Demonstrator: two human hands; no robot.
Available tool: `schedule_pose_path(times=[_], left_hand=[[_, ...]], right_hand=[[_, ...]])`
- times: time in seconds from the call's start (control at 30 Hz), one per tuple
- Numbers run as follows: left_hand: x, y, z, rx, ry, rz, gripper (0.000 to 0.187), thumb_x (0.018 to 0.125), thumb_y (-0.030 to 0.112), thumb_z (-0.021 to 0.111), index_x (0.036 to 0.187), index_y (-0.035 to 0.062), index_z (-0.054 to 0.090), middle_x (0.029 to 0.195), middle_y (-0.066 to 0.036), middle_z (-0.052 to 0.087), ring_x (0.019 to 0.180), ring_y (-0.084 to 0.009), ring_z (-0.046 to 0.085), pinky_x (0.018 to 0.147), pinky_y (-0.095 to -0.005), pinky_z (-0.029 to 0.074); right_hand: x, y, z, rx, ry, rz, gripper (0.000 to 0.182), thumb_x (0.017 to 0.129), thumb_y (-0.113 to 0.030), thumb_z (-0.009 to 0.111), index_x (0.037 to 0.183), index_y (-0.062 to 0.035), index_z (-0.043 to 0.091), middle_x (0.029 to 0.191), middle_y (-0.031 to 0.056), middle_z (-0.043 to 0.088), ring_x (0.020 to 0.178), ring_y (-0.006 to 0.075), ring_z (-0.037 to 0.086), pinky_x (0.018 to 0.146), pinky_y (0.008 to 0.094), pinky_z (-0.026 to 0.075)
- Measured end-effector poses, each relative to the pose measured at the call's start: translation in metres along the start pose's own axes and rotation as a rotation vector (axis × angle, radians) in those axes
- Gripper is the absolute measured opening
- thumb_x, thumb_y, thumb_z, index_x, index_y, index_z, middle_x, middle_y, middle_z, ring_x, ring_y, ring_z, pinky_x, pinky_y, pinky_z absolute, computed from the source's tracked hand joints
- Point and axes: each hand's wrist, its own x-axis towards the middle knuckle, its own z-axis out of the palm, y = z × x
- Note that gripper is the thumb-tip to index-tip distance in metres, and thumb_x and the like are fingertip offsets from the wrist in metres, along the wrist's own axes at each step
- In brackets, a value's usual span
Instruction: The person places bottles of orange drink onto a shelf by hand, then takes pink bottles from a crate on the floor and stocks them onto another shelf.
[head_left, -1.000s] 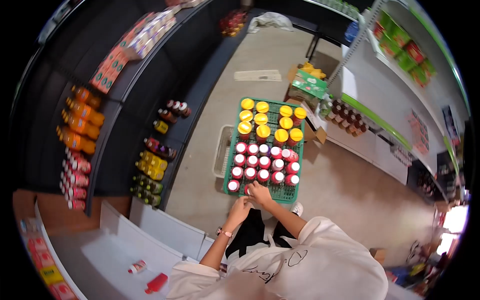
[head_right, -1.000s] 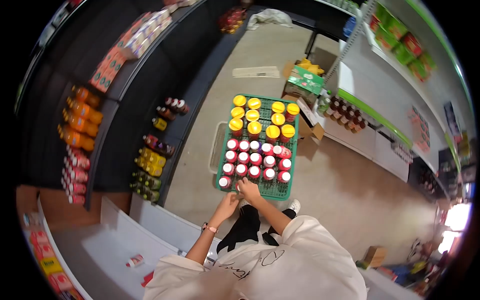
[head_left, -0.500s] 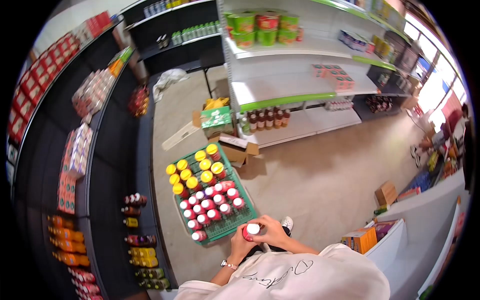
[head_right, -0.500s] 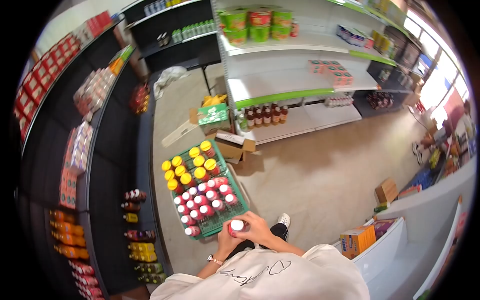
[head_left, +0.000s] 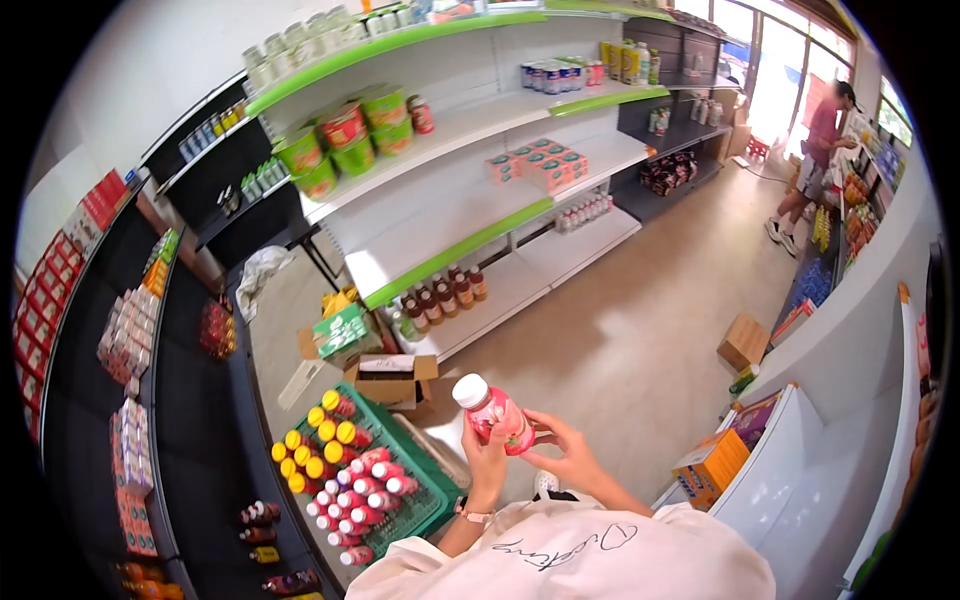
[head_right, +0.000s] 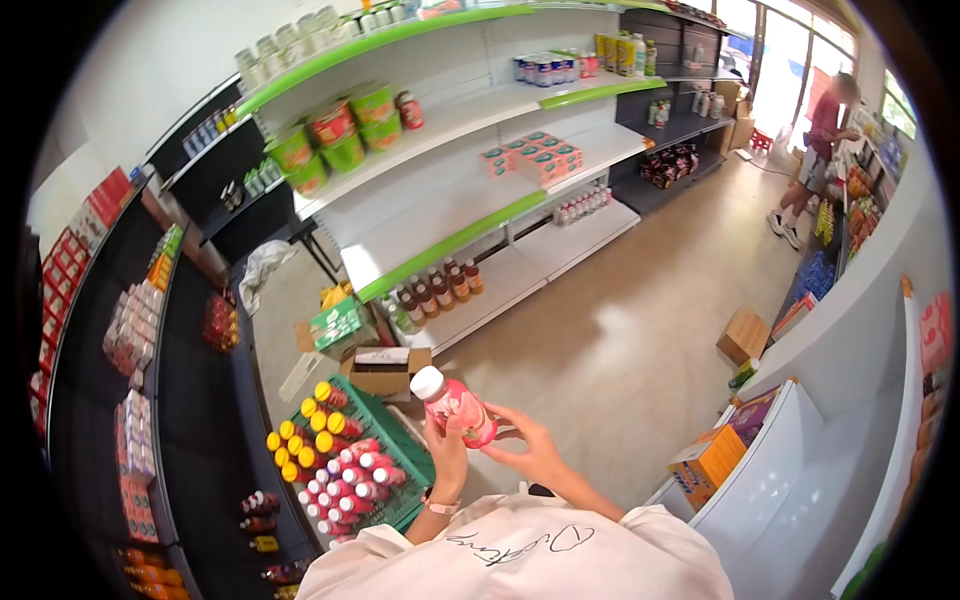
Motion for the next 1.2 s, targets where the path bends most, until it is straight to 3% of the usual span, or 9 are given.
schedule_pose_path(times=[0.13, 0.23, 0.33, 0.47, 0.67, 0.73, 0.93, 1.1, 1.2], left_hand=[[0.02, -0.005, 0.042, 0.035, -0.106, 0.005, 0.06, 0.091, 0.044, 0.06, 0.127, -0.0021, 0.044, 0.113, -0.008, 0.057, 0.103, -0.0152, 0.054, 0.091, -0.031, 0.043], [0.03, -0.004, 0.056, 0.087, -0.135, -0.019, 0.063, 0.095, 0.048, 0.051, 0.132, -0.0022, 0.041, 0.119, -0.01, 0.055, 0.109, -0.0165, 0.052, 0.095, -0.0317, 0.04], [0.05, 0.0, 0.068, 0.15, -0.176, -0.003, 0.067, 0.099, 0.05, 0.037, 0.14, -0.0026, 0.033, 0.128, -0.011, 0.051, 0.116, -0.0175, 0.049, 0.1, -0.0316, 0.037], [0.091, 0.002, 0.086, 0.142, -0.191, -0.091, 0.058, 0.102, 0.04, 0.037, 0.141, -0.0031, 0.036, 0.125, -0.013, 0.056, 0.113, -0.0166, 0.051, 0.1, -0.0304, 0.037], [0.171, -0.033, 0.11, 0.116, -0.158, -0.098, 0.05, 0.102, 0.03, 0.04, 0.138, -0.0046, 0.041, 0.132, -0.014, 0.052, 0.12, -0.0174, 0.048, 0.103, -0.0304, 0.035], [0.203, -0.043, 0.113, 0.153, -0.16, -0.089, 0.048, 0.102, 0.028, 0.04, 0.137, -0.0052, 0.041, 0.135, -0.013, 0.05, 0.121, -0.0178, 0.047, 0.103, -0.0306, 0.034], [0.311, -0.056, 0.127, 0.093, -0.215, -0.075, 0.048, 0.087, 0.009, 0.064, 0.131, -0.0041, 0.048, 0.126, -0.009, 0.053, 0.113, -0.0156, 0.051, 0.098, -0.0312, 0.041], [0.386, -0.081, 0.127, 0.374, -0.244, -0.046, 0.058, 0.073, 0.013, 0.079, 0.123, -0.0056, 0.054, 0.117, -0.011, 0.061, 0.101, -0.0172, 0.06, 0.091, -0.0313, 0.046], [0.414, -0.1, 0.14, 0.292, -0.134, -0.033, 0.061, 0.069, 0.014, 0.081, 0.121, -0.0061, 0.056, 0.109, -0.012, 0.064, 0.096, -0.0175, 0.062, 0.088, -0.0311, 0.048]], right_hand=[[0.016, 0.003, -0.033, -0.029, 0.091, -0.055, 0.066, 0.077, -0.009, 0.076, 0.135, -0.004, 0.047, 0.124, 0.0128, 0.058, 0.107, 0.0201, 0.06, 0.09, 0.0335, 0.051], [0.025, 0.001, -0.051, 0.04, 0.047, 0.054, 0.073, 0.076, -0.005, 0.076, 0.139, -0.0019, 0.041, 0.131, 0.0134, 0.052, 0.119, 0.02, 0.052, 0.095, 0.0347, 0.048], [0.042, 0.014, -0.06, 0.295, 0.087, 0.101, 0.076, 0.076, -0.009, 0.077, 0.141, -0.0015, 0.038, 0.13, 0.0123, 0.053, 0.118, 0.0199, 0.052, 0.097, 0.035, 0.046], [0.083, 0.008, -0.079, 0.465, 0.13, 0.122, 0.075, 0.078, -0.011, 0.076, 0.141, 0.0004, 0.036, 0.13, 0.0134, 0.053, 0.115, 0.0187, 0.053, 0.097, 0.0341, 0.045], [0.163, 0.023, -0.113, 0.391, 0.192, 0.021, 0.072, 0.078, -0.009, 0.076, 0.14, -0.0043, 0.04, 0.122, 0.0117, 0.058, 0.11, 0.0177, 0.057, 0.093, 0.0324, 0.048], [0.197, 0.027, -0.123, 0.234, 0.204, -0.018, 0.072, 0.076, -0.011, 0.077, 0.138, -0.0044, 0.041, 0.121, 0.0119, 0.058, 0.111, 0.0188, 0.057, 0.093, 0.0331, 0.048], [0.303, 0.037, -0.15, 0.006, 0.174, -0.065, 0.073, 0.071, -0.011, 0.082, 0.132, -0.0047, 0.042, 0.119, 0.0134, 0.059, 0.109, 0.0214, 0.06, 0.093, 0.0349, 0.049], [0.367, 0.069, -0.169, -0.053, 0.181, -0.07, 0.071, 0.071, -0.012, 0.082, 0.129, -0.0042, 0.043, 0.116, 0.0136, 0.06, 0.106, 0.0222, 0.061, 0.094, 0.0359, 0.049], [0.4, 0.085, -0.181, -0.082, 0.169, -0.066, 0.07, 0.071, -0.012, 0.082, 0.13, -0.0043, 0.043, 0.116, 0.0134, 0.06, 0.106, 0.0217, 0.061, 0.093, 0.0355, 0.049]])
